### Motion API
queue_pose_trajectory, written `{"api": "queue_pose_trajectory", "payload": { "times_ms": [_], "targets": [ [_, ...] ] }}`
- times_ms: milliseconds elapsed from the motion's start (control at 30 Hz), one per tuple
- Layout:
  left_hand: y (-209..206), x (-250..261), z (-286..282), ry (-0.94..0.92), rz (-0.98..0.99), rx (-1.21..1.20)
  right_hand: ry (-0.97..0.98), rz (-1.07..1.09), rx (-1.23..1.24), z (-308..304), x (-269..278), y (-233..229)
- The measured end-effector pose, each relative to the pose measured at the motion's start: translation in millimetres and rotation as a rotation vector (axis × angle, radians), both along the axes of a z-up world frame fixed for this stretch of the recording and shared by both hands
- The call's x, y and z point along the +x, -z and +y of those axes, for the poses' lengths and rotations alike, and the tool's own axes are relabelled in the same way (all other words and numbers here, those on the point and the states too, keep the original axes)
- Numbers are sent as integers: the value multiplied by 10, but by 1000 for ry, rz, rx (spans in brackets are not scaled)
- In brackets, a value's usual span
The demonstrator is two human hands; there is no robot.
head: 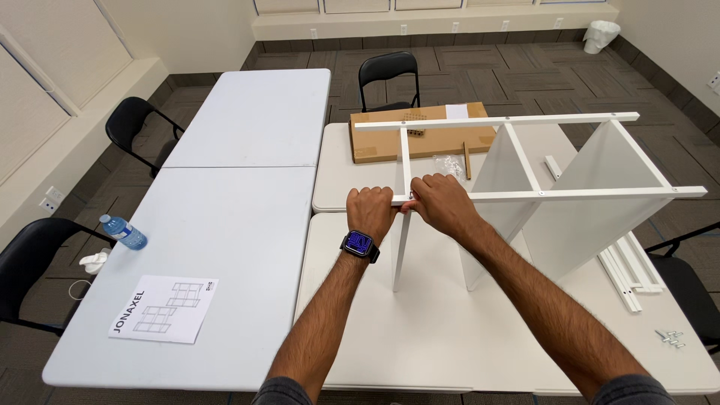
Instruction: The person assembles a white shelving unit on a table. They insert screws into pre-drilled holes on the frame, attach horizontal bars, and tighten the connections by hand. The structure is gradually built into a multi-compartment shelf.
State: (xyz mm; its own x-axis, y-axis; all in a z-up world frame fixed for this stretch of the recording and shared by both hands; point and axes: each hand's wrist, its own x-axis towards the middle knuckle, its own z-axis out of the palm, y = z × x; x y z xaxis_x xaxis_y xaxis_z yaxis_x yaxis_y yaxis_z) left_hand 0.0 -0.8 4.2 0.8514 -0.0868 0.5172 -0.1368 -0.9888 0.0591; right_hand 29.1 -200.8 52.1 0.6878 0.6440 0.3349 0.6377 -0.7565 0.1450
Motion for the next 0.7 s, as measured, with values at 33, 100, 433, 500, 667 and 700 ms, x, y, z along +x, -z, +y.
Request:
{"api": "queue_pose_trajectory", "payload": {
  "times_ms": [33, 100, 433, 500, 667, 700],
  "targets": [
    [-6, -1, 11, -2, -1, 0, -2, -1, 0, -6, 30, -25],
    [-12, -2, 18, 16, 8, 8, -96, 102, 58, -33, 83, -68],
    [-106, -58, 50, 32, -6, 55, -154, 120, 390, -244, 381, -153],
    [-108, -70, 51, 53, -14, 30, 311, 160, 492, -433, 516, -140],
    [-150, -92, 74, 62, -1, 24, 588, -7, 382, -1262, 891, -59],
    [-157, -111, 66, 72, 17, 14, 635, 24, 348, -1398, 817, -123]
  ]
}}
